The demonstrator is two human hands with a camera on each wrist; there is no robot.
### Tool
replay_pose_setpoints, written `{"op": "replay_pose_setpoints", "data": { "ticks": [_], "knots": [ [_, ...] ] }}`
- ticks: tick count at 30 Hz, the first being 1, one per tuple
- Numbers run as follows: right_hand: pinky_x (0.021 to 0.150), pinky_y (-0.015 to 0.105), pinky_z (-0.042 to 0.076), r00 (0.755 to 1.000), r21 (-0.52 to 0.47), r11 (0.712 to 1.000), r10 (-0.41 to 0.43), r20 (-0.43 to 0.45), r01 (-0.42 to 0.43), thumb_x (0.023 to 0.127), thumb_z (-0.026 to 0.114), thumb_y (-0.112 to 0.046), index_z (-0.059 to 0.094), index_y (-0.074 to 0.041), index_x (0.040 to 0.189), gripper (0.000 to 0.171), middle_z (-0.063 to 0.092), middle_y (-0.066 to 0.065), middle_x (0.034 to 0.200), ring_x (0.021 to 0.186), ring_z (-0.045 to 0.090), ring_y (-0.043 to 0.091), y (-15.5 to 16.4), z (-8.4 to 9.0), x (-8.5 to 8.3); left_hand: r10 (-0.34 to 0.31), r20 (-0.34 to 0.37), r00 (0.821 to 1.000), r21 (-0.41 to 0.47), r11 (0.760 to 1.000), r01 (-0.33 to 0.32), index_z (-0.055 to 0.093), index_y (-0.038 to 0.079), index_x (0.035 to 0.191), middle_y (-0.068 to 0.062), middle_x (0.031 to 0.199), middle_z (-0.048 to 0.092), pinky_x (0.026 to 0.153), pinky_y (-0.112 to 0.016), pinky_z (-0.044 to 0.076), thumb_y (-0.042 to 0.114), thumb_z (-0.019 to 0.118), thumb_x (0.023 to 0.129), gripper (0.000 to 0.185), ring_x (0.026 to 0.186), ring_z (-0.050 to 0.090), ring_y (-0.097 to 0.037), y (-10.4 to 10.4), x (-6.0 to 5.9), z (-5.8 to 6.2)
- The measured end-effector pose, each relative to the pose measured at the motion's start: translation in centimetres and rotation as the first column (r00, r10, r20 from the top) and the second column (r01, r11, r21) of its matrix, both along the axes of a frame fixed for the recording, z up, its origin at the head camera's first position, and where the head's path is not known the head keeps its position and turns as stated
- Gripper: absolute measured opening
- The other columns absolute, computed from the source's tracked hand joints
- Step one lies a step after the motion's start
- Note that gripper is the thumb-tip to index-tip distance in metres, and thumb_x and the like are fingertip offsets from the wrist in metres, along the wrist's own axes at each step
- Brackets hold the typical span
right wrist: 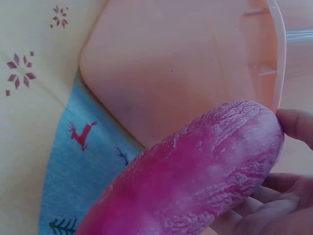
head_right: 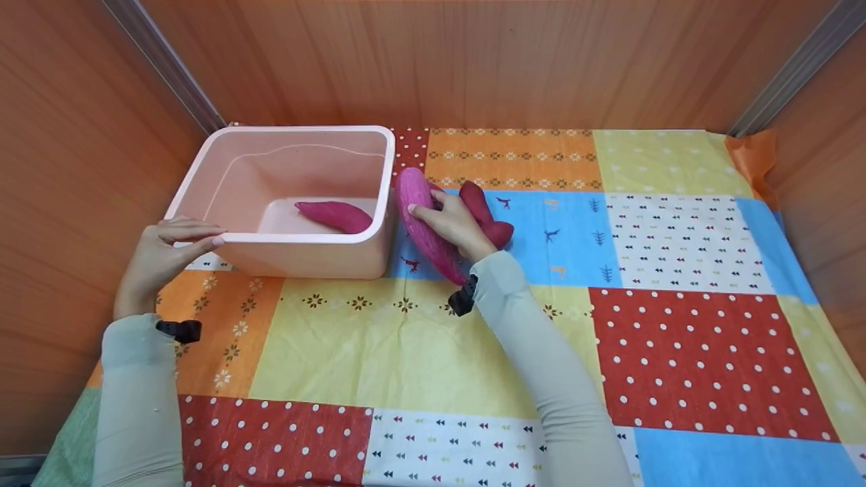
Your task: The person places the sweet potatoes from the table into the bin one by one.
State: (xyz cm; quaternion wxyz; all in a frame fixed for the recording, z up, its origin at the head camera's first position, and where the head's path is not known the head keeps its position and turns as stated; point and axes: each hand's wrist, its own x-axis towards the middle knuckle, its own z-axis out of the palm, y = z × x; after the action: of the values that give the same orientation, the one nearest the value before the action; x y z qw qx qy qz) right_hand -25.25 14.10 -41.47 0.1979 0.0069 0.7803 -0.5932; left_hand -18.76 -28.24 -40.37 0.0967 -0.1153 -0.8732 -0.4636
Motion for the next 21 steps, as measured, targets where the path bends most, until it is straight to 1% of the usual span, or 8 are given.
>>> {"op": "replay_pose_setpoints", "data": {
  "ticks": [2,7,13,17,20,21],
  "knots": [
    [0.102,0.043,0.045,1.0,0.004,1.0,-0.002,-0.008,0.002,0.093,0.062,-0.032,0.037,-0.011,0.148,0.063,0.048,0.014,0.141,0.119,0.05,0.025,0.0,0.2,-0.1,0.0,0.002,1.0,-0.003,1.0,0.0,0.075,0.002,0.101,-0.011,0.102,0.073,0.081,-0.016,0.044,0.008,0.076,0.081,0.021,0.092,0.055,-0.003,-0.2,-0.2,-0.2],
    [0.103,0.042,0.044,1.0,0.013,1.0,-0.006,-0.026,0.006,0.093,0.062,-0.032,0.036,-0.013,0.149,0.064,0.048,0.012,0.142,0.12,0.05,0.026,0.0,0.8,-0.4,-0.01,-0.014,1.0,0.002,1.0,0.01,0.077,0.007,0.099,-0.011,0.1,0.074,0.081,-0.02,0.041,0.013,0.078,0.081,0.02,0.092,0.057,-0.005,-0.3,-0.3,-0.4],
    [0.102,0.041,0.045,1.0,0.015,1.0,-0.002,-0.028,0.003,0.093,0.063,-0.032,0.037,-0.011,0.148,0.064,0.048,0.013,0.142,0.121,0.051,0.026,-0.1,1.6,-0.7,-0.013,-0.015,1.0,0.005,1.0,0.013,0.076,0.004,0.1,-0.012,0.1,0.074,0.081,-0.02,0.042,0.013,0.078,0.081,0.021,0.092,0.056,-0.005,-0.3,-0.4,-0.3],
    [0.102,0.041,0.046,1.0,0.046,0.999,-0.005,-0.024,0.006,0.093,0.063,-0.035,0.034,-0.013,0.15,0.067,0.047,0.012,0.143,0.122,0.051,0.026,-0.1,2.1,-0.9,-0.007,0.001,1.0,0.003,1.0,0.007,0.076,0.005,0.101,-0.014,0.102,0.073,0.082,-0.02,0.042,0.014,0.077,0.081,0.022,0.094,0.055,-0.005,-0.2,-0.3,-0.3],
    [0.101,0.04,0.046,1.0,0.05,0.999,-0.005,-0.016,0.006,0.092,0.063,-0.036,0.033,-0.014,0.151,0.069,0.047,0.011,0.143,0.122,0.051,0.025,-0.1,2.5,-1.1,0.002,0.012,1.0,-0.006,1.0,-0.002,0.076,0.005,0.102,-0.014,0.104,0.073,0.084,-0.02,0.041,0.014,0.077,0.081,0.023,0.095,0.055,-0.005,-0.2,-0.2,-0.2],
    [0.101,0.04,0.046,1.0,0.049,0.999,-0.008,-0.013,0.009,0.092,0.063,-0.037,0.032,-0.015,0.151,0.07,0.047,0.01,0.144,0.122,0.051,0.025,-0.1,2.6,-1.1,0.004,0.014,1.0,-0.006,1.0,-0.004,0.076,0.005,0.102,-0.011,0.103,0.073,0.084,-0.02,0.041,0.015,0.077,0.081,0.023,0.095,0.055,-0.005,-0.2,-0.2,-0.2]
  ]
}}
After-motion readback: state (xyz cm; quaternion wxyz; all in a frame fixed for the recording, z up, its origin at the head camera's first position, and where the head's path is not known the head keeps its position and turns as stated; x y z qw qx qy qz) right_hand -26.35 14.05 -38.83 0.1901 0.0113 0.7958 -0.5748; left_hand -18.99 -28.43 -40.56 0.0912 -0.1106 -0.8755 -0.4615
